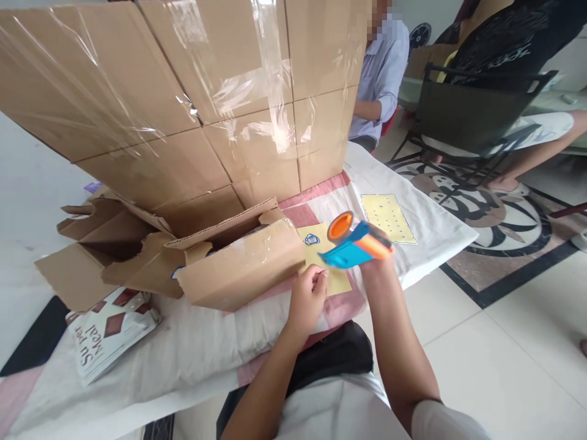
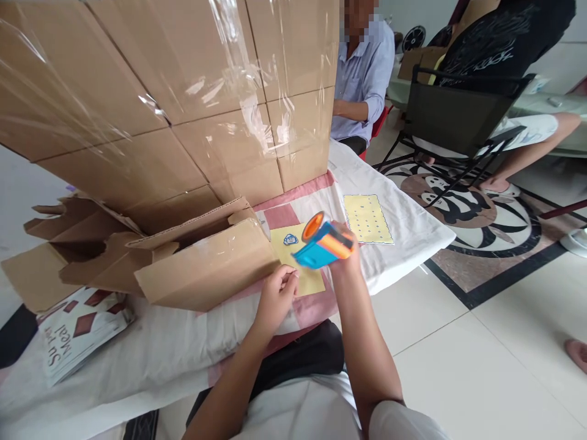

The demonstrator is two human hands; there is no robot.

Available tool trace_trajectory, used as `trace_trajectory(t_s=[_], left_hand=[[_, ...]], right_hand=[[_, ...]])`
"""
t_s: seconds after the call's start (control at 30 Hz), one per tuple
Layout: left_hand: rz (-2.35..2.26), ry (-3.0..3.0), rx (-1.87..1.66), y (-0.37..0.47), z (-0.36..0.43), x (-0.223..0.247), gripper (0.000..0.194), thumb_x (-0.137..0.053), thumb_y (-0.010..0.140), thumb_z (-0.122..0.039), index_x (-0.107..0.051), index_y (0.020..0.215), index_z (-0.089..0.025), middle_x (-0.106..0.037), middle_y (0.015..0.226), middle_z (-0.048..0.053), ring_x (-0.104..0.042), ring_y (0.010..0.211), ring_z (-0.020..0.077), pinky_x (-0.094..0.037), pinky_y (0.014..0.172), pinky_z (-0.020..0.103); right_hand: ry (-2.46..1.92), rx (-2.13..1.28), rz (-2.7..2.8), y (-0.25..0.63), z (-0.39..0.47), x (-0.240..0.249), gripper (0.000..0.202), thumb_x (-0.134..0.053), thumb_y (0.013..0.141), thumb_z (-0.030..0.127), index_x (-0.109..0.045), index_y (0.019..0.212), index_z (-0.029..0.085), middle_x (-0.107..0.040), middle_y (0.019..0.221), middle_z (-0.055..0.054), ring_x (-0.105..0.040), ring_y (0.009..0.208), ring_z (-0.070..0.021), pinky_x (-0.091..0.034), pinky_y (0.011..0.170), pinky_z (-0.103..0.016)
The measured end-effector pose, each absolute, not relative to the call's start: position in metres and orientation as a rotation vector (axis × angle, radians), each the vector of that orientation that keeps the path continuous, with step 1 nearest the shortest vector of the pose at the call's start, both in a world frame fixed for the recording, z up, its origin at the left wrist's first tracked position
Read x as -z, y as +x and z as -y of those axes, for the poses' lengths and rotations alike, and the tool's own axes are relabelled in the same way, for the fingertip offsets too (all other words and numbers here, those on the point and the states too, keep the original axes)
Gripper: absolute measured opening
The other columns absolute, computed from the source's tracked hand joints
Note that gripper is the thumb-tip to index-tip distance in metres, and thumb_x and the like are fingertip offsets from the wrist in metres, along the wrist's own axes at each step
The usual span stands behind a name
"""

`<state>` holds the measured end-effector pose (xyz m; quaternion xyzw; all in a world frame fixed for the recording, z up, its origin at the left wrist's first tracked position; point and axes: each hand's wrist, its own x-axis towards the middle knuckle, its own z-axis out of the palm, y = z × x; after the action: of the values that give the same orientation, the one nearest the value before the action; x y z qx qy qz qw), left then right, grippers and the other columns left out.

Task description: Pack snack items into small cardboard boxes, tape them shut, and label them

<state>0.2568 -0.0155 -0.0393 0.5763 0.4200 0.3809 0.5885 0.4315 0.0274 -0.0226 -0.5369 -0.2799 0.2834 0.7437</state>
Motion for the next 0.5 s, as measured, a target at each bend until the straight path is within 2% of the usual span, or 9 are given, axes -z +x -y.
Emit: trace_trajectory(t_s=[0.1,0.2,0.33,0.4,0.5], left_hand=[[-0.99,1.343,-0.911,0.257,0.022,0.037,0.022,-0.058,0.095,-0.037,-0.057,0.08,-0.02,-0.053,0.058,-0.005,-0.05,0.053,0.0103,-0.038,0.056,0.023],[-0.926,1.327,-0.91,0.258,0.03,0.027,0.025,-0.056,0.098,-0.041,-0.061,0.085,-0.02,-0.057,0.061,-0.005,-0.051,0.054,0.0099,-0.041,0.058,0.023],[-0.885,1.263,-0.928,0.254,0.028,0.018,0.026,-0.056,0.098,-0.041,-0.058,0.084,-0.019,-0.057,0.059,-0.005,-0.049,0.051,0.0085,-0.039,0.054,0.022],[-0.885,1.234,-0.951,0.249,0.024,0.016,0.025,-0.057,0.097,-0.04,-0.058,0.084,-0.019,-0.057,0.059,-0.005,-0.048,0.05,0.008,-0.038,0.053,0.022],[-0.894,1.206,-0.994,0.239,0.022,0.013,0.023,-0.057,0.098,-0.039,-0.059,0.086,-0.019,-0.057,0.059,-0.005,-0.047,0.05,0.0077,-0.039,0.053,0.021]], right_hand=[[-1.215,-0.481,0.646,0.447,-0.049,0.021,0.043,-0.051,0.089,0.06,-0.034,0.068,0.027,-0.037,0.06,0.005,-0.048,0.054,-0.0157,-0.048,0.054,-0.031],[-1.291,-0.366,0.755,0.449,-0.082,0.021,0.039,-0.045,0.094,0.057,-0.036,0.071,0.026,-0.042,0.066,0.003,-0.051,0.063,-0.0157,-0.049,0.062,-0.03],[-1.448,-0.367,1.05,0.442,-0.123,0.028,0.038,-0.064,0.086,0.057,-0.05,0.074,0.024,-0.058,0.072,-0.001,-0.056,0.072,-0.0193,-0.052,0.075,-0.036],[-1.516,-0.372,1.173,0.439,-0.126,0.029,0.039,-0.07,0.082,0.058,-0.054,0.075,0.023,-0.064,0.078,-0.006,-0.06,0.081,-0.0242,-0.052,0.084,-0.042],[-1.605,-0.292,1.247,0.437,-0.098,0.019,0.04,-0.073,0.081,0.058,-0.06,0.078,0.02,-0.069,0.094,-0.015,-0.061,0.099,-0.0332,-0.047,0.097,-0.052]])
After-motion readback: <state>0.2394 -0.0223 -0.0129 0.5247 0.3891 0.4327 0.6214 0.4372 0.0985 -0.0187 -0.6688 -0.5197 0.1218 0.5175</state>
